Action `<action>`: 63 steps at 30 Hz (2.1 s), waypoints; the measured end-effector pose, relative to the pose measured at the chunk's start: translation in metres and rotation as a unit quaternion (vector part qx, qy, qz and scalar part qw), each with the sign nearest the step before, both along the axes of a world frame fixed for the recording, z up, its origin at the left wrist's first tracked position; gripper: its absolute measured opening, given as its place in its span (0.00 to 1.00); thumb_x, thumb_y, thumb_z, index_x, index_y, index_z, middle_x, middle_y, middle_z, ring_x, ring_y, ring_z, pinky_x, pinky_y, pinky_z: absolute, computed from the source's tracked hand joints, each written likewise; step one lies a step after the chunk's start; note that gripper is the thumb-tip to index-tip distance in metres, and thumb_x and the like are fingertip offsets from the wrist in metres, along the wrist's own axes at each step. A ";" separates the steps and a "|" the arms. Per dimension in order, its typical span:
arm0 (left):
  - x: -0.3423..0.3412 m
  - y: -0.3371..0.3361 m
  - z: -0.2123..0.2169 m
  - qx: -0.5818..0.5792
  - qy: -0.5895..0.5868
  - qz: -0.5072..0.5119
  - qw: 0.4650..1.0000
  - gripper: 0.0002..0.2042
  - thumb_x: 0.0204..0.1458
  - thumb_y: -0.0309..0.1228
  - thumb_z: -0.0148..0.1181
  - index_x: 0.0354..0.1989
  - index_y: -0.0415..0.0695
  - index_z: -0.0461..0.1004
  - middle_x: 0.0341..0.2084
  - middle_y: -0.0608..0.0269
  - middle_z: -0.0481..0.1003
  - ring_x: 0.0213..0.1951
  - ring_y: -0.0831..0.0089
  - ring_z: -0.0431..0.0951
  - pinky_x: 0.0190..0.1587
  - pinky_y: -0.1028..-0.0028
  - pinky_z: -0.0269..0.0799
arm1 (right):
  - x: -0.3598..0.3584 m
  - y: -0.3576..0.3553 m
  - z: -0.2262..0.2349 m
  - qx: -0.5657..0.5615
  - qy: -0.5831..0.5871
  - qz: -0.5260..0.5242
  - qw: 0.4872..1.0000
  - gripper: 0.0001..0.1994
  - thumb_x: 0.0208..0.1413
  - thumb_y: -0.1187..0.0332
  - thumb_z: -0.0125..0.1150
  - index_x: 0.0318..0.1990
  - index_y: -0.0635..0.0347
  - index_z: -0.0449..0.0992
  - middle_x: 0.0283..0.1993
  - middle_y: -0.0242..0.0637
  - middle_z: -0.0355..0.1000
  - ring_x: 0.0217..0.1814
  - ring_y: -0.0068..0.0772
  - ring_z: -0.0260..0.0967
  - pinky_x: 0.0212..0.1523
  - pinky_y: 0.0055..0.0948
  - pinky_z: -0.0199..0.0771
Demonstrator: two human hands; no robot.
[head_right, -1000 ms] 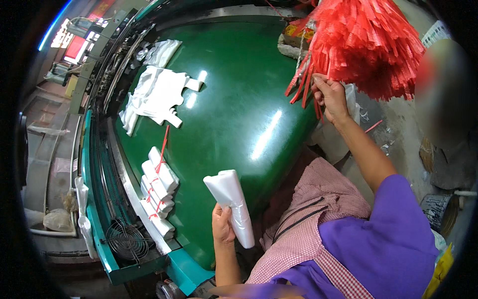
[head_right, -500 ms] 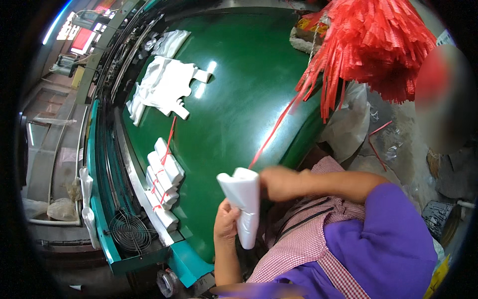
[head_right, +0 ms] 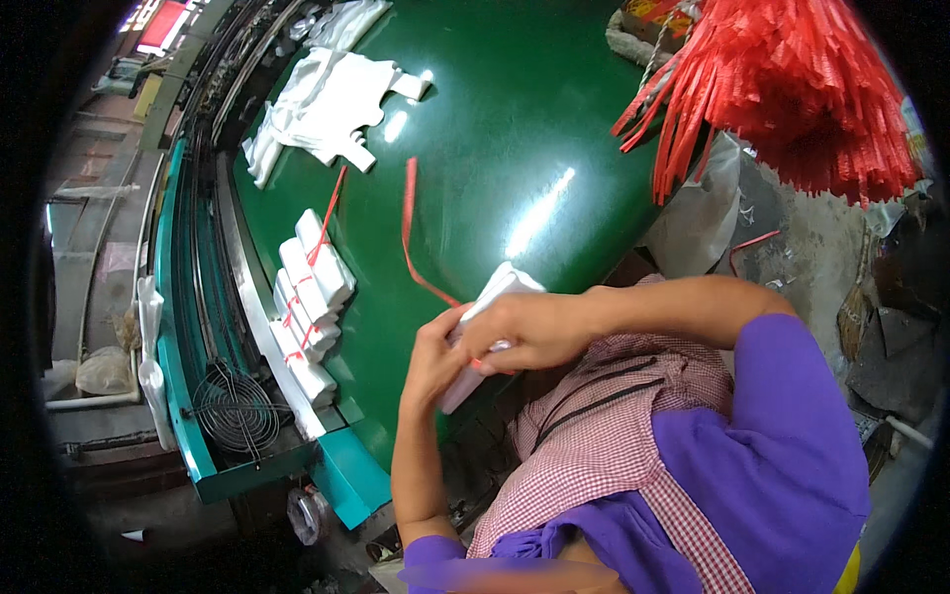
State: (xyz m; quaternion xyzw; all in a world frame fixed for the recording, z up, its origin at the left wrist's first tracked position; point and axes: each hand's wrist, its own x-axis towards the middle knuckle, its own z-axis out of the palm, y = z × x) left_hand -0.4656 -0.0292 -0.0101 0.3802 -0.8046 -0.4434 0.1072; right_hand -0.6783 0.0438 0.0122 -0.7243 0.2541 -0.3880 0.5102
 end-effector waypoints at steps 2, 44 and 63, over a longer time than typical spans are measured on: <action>-0.010 0.000 0.002 -0.146 0.000 -0.047 0.988 0.18 0.44 0.22 0.61 0.47 0.38 0.75 0.35 0.52 0.75 0.40 0.53 0.73 0.46 0.64 0.69 | 0.010 -0.019 -0.001 0.083 -0.065 0.008 0.994 0.09 0.58 0.69 0.53 0.31 0.66 0.74 0.26 0.36 0.72 0.29 0.27 0.69 0.32 0.31 0.70; 0.054 -0.059 -0.037 -0.074 0.161 0.275 0.945 0.09 0.58 0.32 0.57 0.33 0.37 0.74 0.23 0.65 0.72 0.26 0.80 0.71 0.28 0.78 0.66 | 0.011 -0.061 -0.028 -0.287 0.386 -0.045 0.876 0.30 0.39 0.65 0.69 0.53 0.58 0.64 0.44 0.44 0.70 0.50 0.47 0.69 0.52 0.42 0.68; 0.092 -0.161 -0.056 -0.498 -0.105 0.244 0.825 0.13 0.48 0.28 0.58 0.44 0.51 0.78 0.56 0.66 0.69 0.62 0.61 0.62 0.62 0.61 0.54 | -0.041 -0.427 -0.102 -0.315 0.477 -0.483 0.663 0.22 0.59 0.54 0.50 0.55 0.59 0.69 0.56 0.43 0.67 0.60 0.46 0.62 0.57 0.44 0.63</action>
